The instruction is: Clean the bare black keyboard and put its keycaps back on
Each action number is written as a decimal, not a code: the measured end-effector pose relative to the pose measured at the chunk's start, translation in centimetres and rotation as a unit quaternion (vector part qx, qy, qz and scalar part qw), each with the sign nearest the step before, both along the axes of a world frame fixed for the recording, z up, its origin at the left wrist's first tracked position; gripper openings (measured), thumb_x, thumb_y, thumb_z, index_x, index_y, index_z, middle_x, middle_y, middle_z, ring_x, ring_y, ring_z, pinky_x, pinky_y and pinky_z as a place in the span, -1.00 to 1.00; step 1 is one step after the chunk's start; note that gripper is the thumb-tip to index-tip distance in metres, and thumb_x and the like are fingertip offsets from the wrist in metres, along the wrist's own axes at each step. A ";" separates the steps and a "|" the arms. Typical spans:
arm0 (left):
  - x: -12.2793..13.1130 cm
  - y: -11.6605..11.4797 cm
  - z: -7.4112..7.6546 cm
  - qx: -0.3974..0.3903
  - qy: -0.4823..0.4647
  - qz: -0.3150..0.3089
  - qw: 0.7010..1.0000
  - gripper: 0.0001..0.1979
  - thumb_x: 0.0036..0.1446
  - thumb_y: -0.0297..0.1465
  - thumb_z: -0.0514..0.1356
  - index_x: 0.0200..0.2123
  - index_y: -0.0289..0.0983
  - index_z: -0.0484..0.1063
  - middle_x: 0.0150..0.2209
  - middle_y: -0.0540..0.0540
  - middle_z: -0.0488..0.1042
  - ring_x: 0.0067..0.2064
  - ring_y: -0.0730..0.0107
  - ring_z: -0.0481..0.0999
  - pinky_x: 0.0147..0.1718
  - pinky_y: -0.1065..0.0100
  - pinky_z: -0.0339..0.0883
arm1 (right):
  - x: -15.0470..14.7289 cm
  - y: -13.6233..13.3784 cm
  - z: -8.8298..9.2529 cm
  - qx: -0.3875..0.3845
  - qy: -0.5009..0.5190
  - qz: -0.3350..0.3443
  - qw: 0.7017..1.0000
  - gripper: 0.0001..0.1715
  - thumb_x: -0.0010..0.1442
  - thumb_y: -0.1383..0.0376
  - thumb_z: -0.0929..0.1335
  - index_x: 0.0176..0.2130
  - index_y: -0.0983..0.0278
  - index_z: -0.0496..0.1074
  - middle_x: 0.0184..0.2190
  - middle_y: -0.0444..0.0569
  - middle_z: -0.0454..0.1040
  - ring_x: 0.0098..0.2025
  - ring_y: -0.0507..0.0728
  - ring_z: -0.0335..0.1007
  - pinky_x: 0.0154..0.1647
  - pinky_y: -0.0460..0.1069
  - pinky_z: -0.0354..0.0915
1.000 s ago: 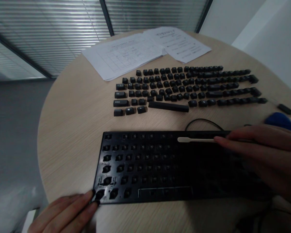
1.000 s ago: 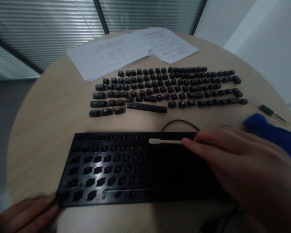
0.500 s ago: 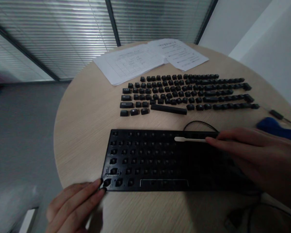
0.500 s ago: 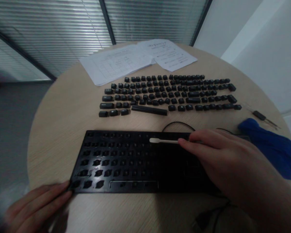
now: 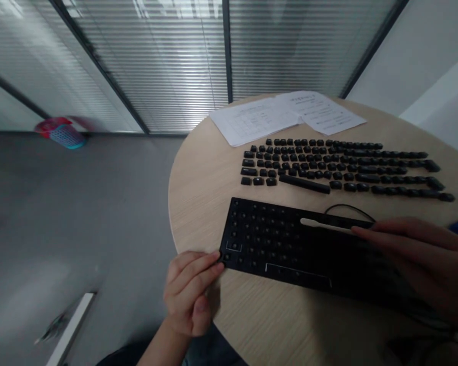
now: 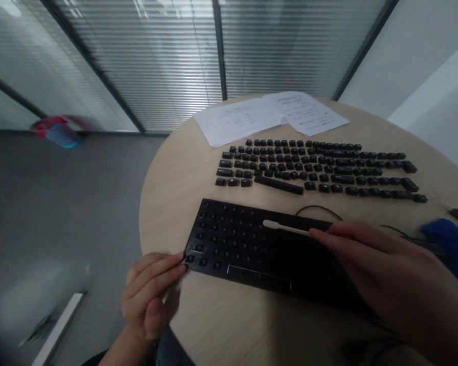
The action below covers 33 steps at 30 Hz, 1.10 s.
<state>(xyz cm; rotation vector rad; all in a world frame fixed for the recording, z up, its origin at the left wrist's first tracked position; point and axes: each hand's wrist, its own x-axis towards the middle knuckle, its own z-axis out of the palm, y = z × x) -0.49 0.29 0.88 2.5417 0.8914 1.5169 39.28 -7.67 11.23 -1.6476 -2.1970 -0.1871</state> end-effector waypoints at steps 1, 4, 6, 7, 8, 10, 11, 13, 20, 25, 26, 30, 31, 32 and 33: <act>0.0 0.0 0.0 -0.001 0.001 -0.001 1.000 -0.56 0.40 -0.32 -0.10 -0.08 -0.25 0.59 -0.12 -0.20 0.66 -0.09 0.18 0.58 -0.14 0.13 0.46 | -0.7 0.4 0.2 -0.008 -0.002 0.006 1.000 -0.49 0.36 0.31 0.26 0.19 -0.09 0.51 0.01 -0.07 0.58 -0.17 0.30 0.65 -0.25 0.15 0.61; 0.0 -0.1 0.1 -0.001 0.004 -0.007 1.000 -0.56 0.41 -0.31 -0.10 -0.07 -0.26 0.59 -0.11 -0.20 0.66 -0.08 0.19 0.57 -0.13 0.13 0.46 | -3.0 2.1 0.9 -0.020 -0.008 0.030 0.999 -0.56 0.38 0.30 0.24 0.10 0.05 0.57 0.01 -0.02 0.59 -0.17 0.27 0.64 -0.22 0.14 0.59; 0.0 0.0 0.0 -0.004 0.004 -0.010 1.000 -0.55 0.42 -0.30 -0.11 -0.07 -0.27 0.58 -0.10 -0.20 0.66 -0.07 0.19 0.56 -0.12 0.13 0.45 | -4.6 3.7 1.3 -0.031 -0.012 0.046 0.998 -0.57 0.39 0.33 0.23 0.08 0.11 0.59 -0.01 0.00 0.59 -0.15 0.24 0.63 -0.18 0.12 0.57; 0.1 0.0 0.0 -0.003 -0.001 -0.011 1.000 -0.54 0.42 -0.29 -0.11 -0.08 -0.28 0.58 -0.10 -0.20 0.65 -0.07 0.19 0.56 -0.12 0.13 0.45 | -5.3 4.5 1.5 -0.042 -0.013 0.052 0.998 -0.57 0.38 0.36 0.24 0.07 0.13 0.59 -0.02 0.01 0.60 -0.14 0.23 0.62 -0.15 0.11 0.56; 0.1 0.0 0.0 -0.003 -0.006 -0.014 1.000 -0.54 0.43 -0.29 -0.12 -0.08 -0.29 0.58 -0.11 -0.21 0.65 -0.08 0.20 0.55 -0.12 0.13 0.45 | -6.0 5.3 1.6 -0.053 -0.014 0.059 0.997 -0.56 0.37 0.39 0.24 0.06 0.16 0.59 -0.03 0.01 0.60 -0.14 0.21 0.61 -0.14 0.09 0.54; 0.2 0.0 0.0 -0.002 -0.013 -0.019 1.000 -0.53 0.44 -0.29 -0.13 -0.08 -0.30 0.57 -0.11 -0.21 0.65 -0.08 0.21 0.55 -0.12 0.14 0.45 | -7.2 6.8 1.8 -0.070 -0.019 0.074 0.995 -0.57 0.36 0.43 0.24 0.04 0.20 0.60 -0.06 0.03 0.60 -0.15 0.20 0.60 -0.12 0.08 0.51; 0.3 0.0 0.0 -0.002 -0.017 -0.022 1.000 -0.53 0.44 -0.29 -0.12 -0.08 -0.31 0.57 -0.11 -0.21 0.65 -0.08 0.22 0.54 -0.12 0.14 0.45 | -7.7 7.5 1.8 -0.076 -0.023 0.083 0.993 -0.57 0.36 0.44 0.23 0.04 0.22 0.60 -0.08 0.04 0.60 -0.16 0.19 0.59 -0.13 0.08 0.50; 0.3 0.0 0.0 -0.002 -0.022 -0.024 0.999 -0.56 0.44 -0.29 -0.11 -0.07 -0.30 0.56 -0.11 -0.21 0.66 -0.08 0.22 0.54 -0.12 0.15 0.46 | -8.4 8.8 2.0 -0.089 -0.033 0.099 0.990 -0.58 0.38 0.44 0.23 0.04 0.23 0.60 -0.09 0.05 0.59 -0.17 0.19 0.58 -0.14 0.07 0.48; 0.3 0.0 0.0 0.000 -0.028 -0.026 0.999 -0.57 0.44 -0.30 -0.10 -0.09 -0.30 0.56 -0.13 -0.20 0.67 -0.09 0.24 0.55 -0.13 0.16 0.48 | -8.7 10.6 3.3 -0.100 -0.050 0.145 0.983 -0.62 0.43 0.38 0.24 -0.01 0.19 0.62 -0.13 0.03 0.59 -0.17 0.17 0.56 -0.18 0.04 0.44; 0.4 0.0 0.1 -0.004 -0.032 -0.029 0.999 -0.58 0.43 -0.31 -0.09 -0.09 -0.27 0.56 -0.12 -0.17 0.67 -0.11 0.24 0.57 -0.15 0.15 0.48 | -9.5 10.8 3.3 -0.096 -0.075 0.151 0.981 -0.63 0.43 0.39 0.25 0.00 0.24 0.62 -0.11 0.05 0.59 -0.15 0.19 0.57 -0.14 0.06 0.46; 0.4 0.0 0.1 -0.003 -0.034 -0.028 0.999 -0.59 0.42 -0.31 -0.09 -0.09 -0.26 0.56 -0.13 -0.17 0.67 -0.12 0.24 0.57 -0.17 0.16 0.49 | -9.9 10.8 3.1 -0.085 -0.084 0.149 0.982 -0.63 0.42 0.41 0.25 0.00 0.26 0.62 -0.11 0.06 0.59 -0.15 0.19 0.57 -0.14 0.07 0.47; 0.5 0.1 0.2 0.003 -0.034 -0.024 0.999 -0.59 0.43 -0.32 -0.09 -0.10 -0.28 0.55 -0.14 -0.17 0.67 -0.12 0.25 0.57 -0.16 0.17 0.48 | -11.5 10.9 2.9 -0.025 -0.150 0.128 0.980 -0.60 0.40 0.45 0.24 0.00 0.29 0.62 -0.13 0.09 0.61 -0.16 0.22 0.56 -0.17 0.08 0.46; 0.5 0.1 0.2 0.004 -0.036 -0.024 0.999 -0.59 0.43 -0.32 -0.09 -0.10 -0.28 0.55 -0.14 -0.17 0.67 -0.12 0.26 0.56 -0.15 0.17 0.48 | -11.6 10.9 3.1 -0.010 -0.166 0.115 0.979 -0.60 0.40 0.45 0.24 0.01 0.29 0.62 -0.13 0.10 0.61 -0.16 0.23 0.56 -0.17 0.08 0.45; 0.5 0.1 0.2 0.005 -0.037 -0.024 0.999 -0.59 0.43 -0.32 -0.09 -0.10 -0.28 0.55 -0.14 -0.17 0.67 -0.12 0.26 0.56 -0.15 0.17 0.48 | -11.7 10.9 3.3 0.003 -0.176 0.103 0.979 -0.59 0.39 0.45 0.24 0.02 0.30 0.62 -0.11 0.11 0.61 -0.14 0.24 0.55 -0.17 0.08 0.44; 0.5 0.1 0.2 0.005 -0.039 -0.025 0.999 -0.59 0.43 -0.32 -0.09 -0.10 -0.28 0.55 -0.14 -0.17 0.67 -0.12 0.26 0.56 -0.15 0.17 0.48 | -11.6 10.9 3.5 0.011 -0.179 0.093 0.979 -0.59 0.39 0.45 0.24 0.03 0.30 0.61 -0.10 0.12 0.61 -0.13 0.24 0.55 -0.16 0.07 0.44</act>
